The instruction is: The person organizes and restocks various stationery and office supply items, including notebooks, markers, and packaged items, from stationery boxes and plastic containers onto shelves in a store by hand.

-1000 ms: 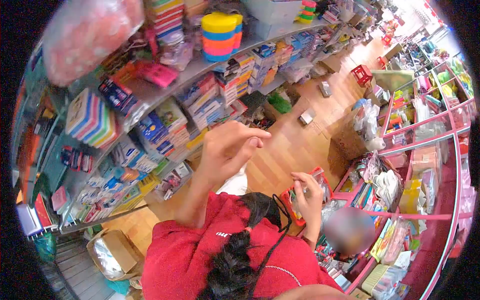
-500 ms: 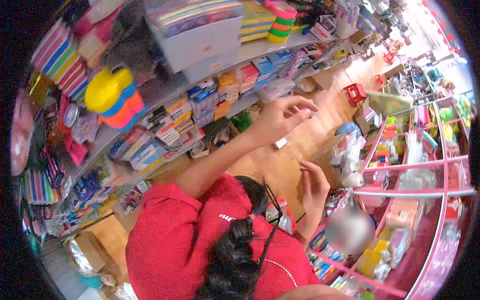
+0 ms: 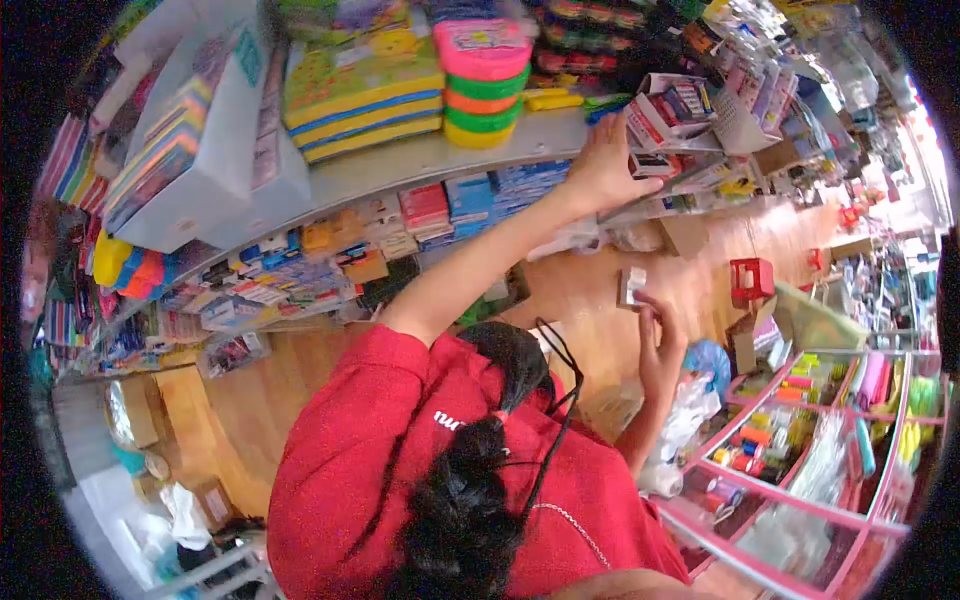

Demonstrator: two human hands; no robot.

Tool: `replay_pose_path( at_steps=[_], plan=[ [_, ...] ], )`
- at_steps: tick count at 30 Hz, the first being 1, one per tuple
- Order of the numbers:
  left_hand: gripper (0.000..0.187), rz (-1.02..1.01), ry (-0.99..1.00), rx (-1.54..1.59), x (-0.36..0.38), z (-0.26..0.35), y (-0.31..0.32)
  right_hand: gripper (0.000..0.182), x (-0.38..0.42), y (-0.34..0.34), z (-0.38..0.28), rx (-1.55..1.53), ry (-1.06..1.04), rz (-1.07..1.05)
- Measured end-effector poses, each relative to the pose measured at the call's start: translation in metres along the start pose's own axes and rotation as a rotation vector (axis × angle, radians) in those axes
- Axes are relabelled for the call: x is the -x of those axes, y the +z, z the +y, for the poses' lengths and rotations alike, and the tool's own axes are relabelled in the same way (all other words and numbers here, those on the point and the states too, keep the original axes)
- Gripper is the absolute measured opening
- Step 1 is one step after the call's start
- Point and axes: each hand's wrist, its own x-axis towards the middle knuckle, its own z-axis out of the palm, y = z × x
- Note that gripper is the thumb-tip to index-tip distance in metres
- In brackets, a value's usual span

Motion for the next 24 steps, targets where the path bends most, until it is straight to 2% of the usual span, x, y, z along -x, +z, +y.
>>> replay_pose_path(
  at_steps=[1,4,5,12,15,17,18,21,24],
  plan=[
    [0.120,0.025,-0.012,-0.036,-0.016,-0.006,0.019,0.020,-0.021,-0.015,0.016,-0.050,-0.005,-0.032],
    [0.131,0.154,-0.051,-0.297,-0.044,-0.015,0.065,0.021,-0.076,-0.047,0.053,-0.069,-0.059,-0.056],
    [0.135,0.178,-0.069,-0.299,-0.051,-0.019,0.074,0.021,-0.093,-0.054,0.066,-0.059,-0.110,-0.077],
    [0.129,0.296,-0.170,-0.341,-0.073,-0.030,0.101,0.021,-0.147,-0.052,0.113,-0.255,-0.040,-0.158],
    [0.118,0.214,-0.162,-0.398,-0.078,-0.032,0.093,0.022,-0.163,-0.050,0.126,-0.253,-0.086,-0.246],
    [0.110,0.220,-0.186,-0.254,-0.078,-0.030,0.091,0.023,-0.173,-0.049,0.131,-0.287,-0.089,-0.291],
    [0.106,0.222,-0.196,-0.178,-0.078,-0.028,0.091,0.022,-0.179,-0.048,0.132,-0.315,-0.087,-0.273],
    [0.099,0.258,-0.146,-0.217,-0.076,-0.026,0.093,0.020,-0.191,-0.048,0.136,-0.365,-0.079,-0.224],
    [0.099,0.292,-0.149,-0.217,-0.074,-0.023,0.092,0.022,-0.199,-0.049,0.146,-0.394,-0.069,-0.187]
  ],
)
